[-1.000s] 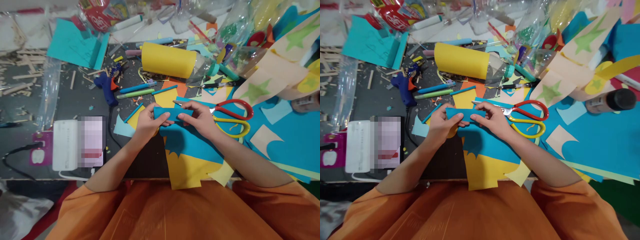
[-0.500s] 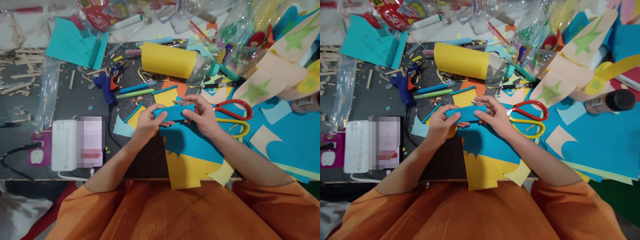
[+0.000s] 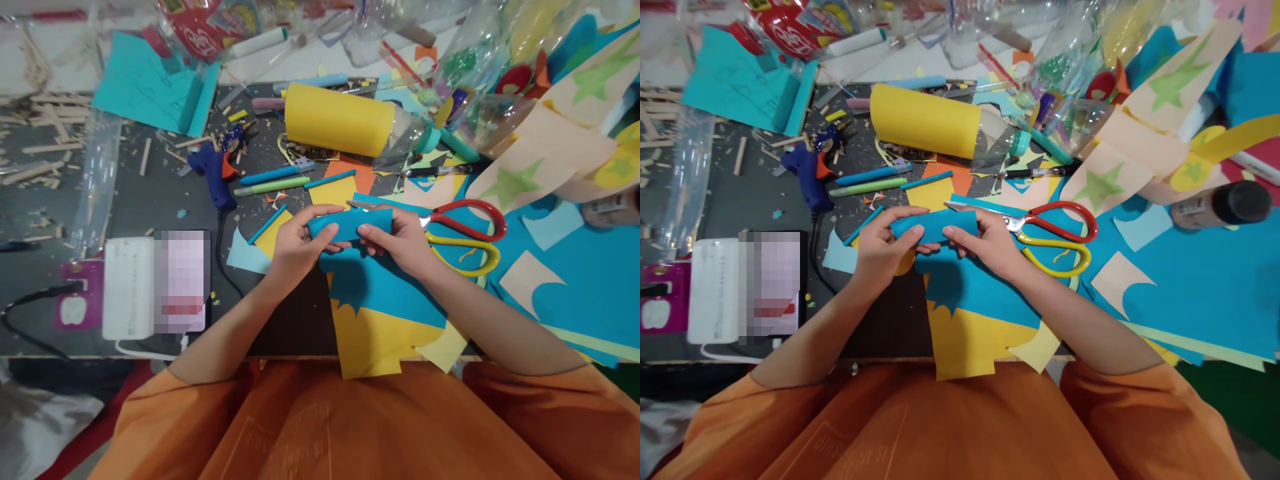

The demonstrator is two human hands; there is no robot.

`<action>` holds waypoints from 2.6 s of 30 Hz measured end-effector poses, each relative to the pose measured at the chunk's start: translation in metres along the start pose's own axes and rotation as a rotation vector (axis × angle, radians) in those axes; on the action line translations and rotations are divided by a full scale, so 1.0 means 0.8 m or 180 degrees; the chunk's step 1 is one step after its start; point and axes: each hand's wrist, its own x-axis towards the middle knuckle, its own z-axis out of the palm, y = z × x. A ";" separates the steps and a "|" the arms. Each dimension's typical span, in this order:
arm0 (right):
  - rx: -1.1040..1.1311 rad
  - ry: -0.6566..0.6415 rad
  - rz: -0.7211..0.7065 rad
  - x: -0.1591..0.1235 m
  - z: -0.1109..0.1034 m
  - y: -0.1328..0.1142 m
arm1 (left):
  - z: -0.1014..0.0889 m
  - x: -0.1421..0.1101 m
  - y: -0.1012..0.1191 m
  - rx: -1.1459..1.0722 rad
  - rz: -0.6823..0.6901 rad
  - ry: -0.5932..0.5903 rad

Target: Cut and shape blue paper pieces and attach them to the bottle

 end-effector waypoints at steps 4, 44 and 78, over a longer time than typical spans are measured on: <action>-0.0084 -0.0065 0.0050 0.001 0.000 -0.005 | 0.000 0.001 -0.001 0.0021 0.0044 0.0048; 0.0099 0.0071 0.0136 0.002 0.001 -0.001 | -0.001 0.005 -0.001 0.0021 -0.0022 -0.0076; 0.0215 0.0289 0.0026 0.003 0.002 0.004 | -0.008 0.017 -0.016 -0.0294 0.0206 0.0198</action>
